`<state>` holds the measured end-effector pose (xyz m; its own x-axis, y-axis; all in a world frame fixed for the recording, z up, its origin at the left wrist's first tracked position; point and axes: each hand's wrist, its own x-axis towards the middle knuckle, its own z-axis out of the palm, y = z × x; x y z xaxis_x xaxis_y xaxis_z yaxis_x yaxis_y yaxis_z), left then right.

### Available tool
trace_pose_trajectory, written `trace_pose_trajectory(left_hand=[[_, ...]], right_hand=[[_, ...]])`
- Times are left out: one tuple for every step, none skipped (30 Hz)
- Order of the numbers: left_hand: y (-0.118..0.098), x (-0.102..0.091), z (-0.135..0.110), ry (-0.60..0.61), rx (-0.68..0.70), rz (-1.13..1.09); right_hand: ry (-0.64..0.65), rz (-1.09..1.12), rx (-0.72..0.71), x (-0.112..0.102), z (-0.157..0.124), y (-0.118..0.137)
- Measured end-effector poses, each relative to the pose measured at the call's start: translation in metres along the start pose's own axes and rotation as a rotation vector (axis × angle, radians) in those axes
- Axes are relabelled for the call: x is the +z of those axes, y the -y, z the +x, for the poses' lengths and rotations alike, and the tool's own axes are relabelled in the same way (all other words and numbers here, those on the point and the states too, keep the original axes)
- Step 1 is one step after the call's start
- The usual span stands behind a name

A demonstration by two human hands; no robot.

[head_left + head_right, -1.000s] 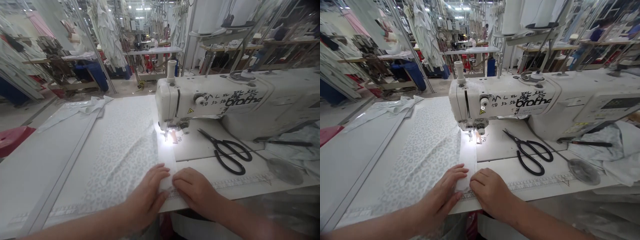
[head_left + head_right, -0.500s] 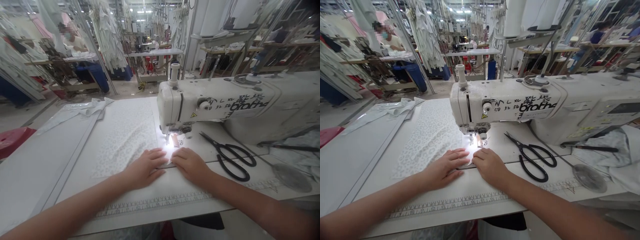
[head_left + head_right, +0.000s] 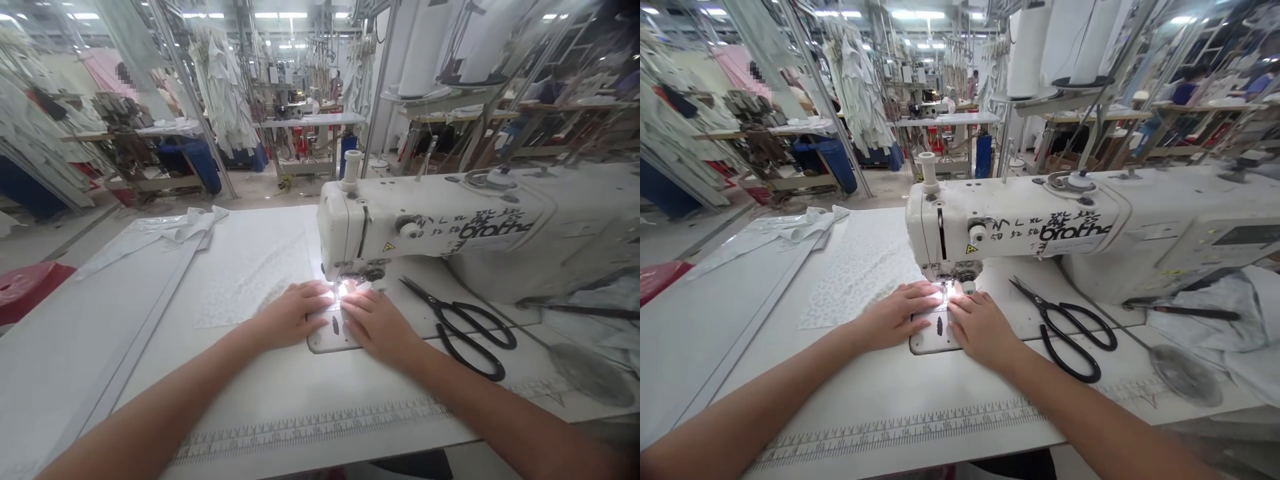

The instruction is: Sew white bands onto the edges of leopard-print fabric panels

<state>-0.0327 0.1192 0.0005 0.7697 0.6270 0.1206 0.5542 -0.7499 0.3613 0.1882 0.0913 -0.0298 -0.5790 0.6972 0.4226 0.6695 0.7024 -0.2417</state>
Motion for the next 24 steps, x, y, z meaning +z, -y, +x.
trace_pose_trajectory(left_hand=[[0.000, 0.000, 0.000, 0.000, 0.000, 0.000], [-0.001, 0.000, 0.000, 0.000, -0.002, 0.000], [-0.001, 0.000, 0.000, 0.000, -0.002, 0.000], [-0.001, 0.000, -0.001, 0.002, -0.002, 0.000], [-0.001, 0.000, -0.001, 0.002, -0.002, -0.001], [-0.001, 0.000, -0.001, 0.002, -0.004, 0.000], [-0.001, 0.000, -0.001, 0.002, -0.006, 0.001], [-0.001, 0.000, -0.001, 0.003, -0.008, 0.002], [0.000, 0.000, -0.001, 0.003, -0.012, 0.003], [0.000, -0.001, -0.001, 0.004, -0.015, 0.003], [-0.001, -0.001, -0.001, 0.006, -0.015, 0.002], [-0.001, -0.001, -0.001, 0.008, -0.017, 0.001], [-0.002, 0.000, -0.001, 0.009, -0.018, 0.001], [-0.003, 0.001, -0.002, 0.009, -0.021, 0.000], [-0.004, 0.002, -0.002, 0.007, -0.021, 0.000], [-0.004, 0.003, -0.003, 0.003, -0.018, -0.002], [-0.004, 0.003, -0.003, 0.000, -0.009, -0.009], [-0.003, 0.003, -0.002, 0.004, -0.001, -0.022], [0.000, 0.000, 0.000, 0.011, -0.006, -0.036], [0.005, -0.005, 0.002, 0.012, -0.040, -0.042], [0.012, -0.012, 0.006, 0.004, -0.119, -0.025], [0.021, -0.022, 0.011, -0.013, -0.229, 0.014], [0.031, -0.033, 0.015, -0.040, -0.356, 0.067], [0.040, -0.045, 0.018, -0.063, -0.486, 0.139]], right_hand=[[0.004, 0.001, 0.003, 0.000, 0.000, 0.000], [0.005, 0.002, 0.005, 0.000, 0.000, 0.000], [0.004, 0.004, 0.007, 0.000, 0.000, 0.000], [0.002, 0.007, 0.008, 0.000, 0.000, 0.000], [0.002, 0.011, 0.010, 0.000, 0.000, 0.000], [0.003, 0.014, 0.011, -0.001, 0.000, 0.000], [0.005, 0.018, 0.012, -0.001, 0.000, 0.000], [0.007, 0.018, 0.014, -0.001, 0.000, 0.000], [0.012, 0.017, 0.019, -0.001, 0.000, 0.000], [0.016, 0.013, 0.023, -0.001, 0.000, 0.001], [0.022, 0.009, 0.028, -0.001, 0.000, 0.001], [0.026, 0.005, 0.031, -0.001, 0.000, 0.001], [0.030, -0.001, 0.035, -0.001, 0.000, 0.001], [0.032, -0.005, 0.036, -0.001, -0.001, 0.002], [0.034, -0.008, 0.035, -0.001, -0.001, 0.002], [0.032, -0.009, 0.035, -0.001, -0.001, 0.001], [0.027, -0.008, 0.036, -0.001, -0.001, 0.001], [0.017, -0.004, 0.036, -0.001, -0.002, 0.001], [0.005, 0.004, 0.036, -0.002, -0.002, 0.001], [-0.012, 0.013, 0.037, -0.003, -0.002, 0.001], [-0.027, 0.022, 0.044, -0.004, -0.002, 0.001], [-0.038, 0.027, 0.055, -0.006, -0.002, 0.002], [-0.047, 0.027, 0.073, -0.007, -0.001, 0.002], [-0.053, 0.021, 0.096, -0.009, -0.001, 0.002]])
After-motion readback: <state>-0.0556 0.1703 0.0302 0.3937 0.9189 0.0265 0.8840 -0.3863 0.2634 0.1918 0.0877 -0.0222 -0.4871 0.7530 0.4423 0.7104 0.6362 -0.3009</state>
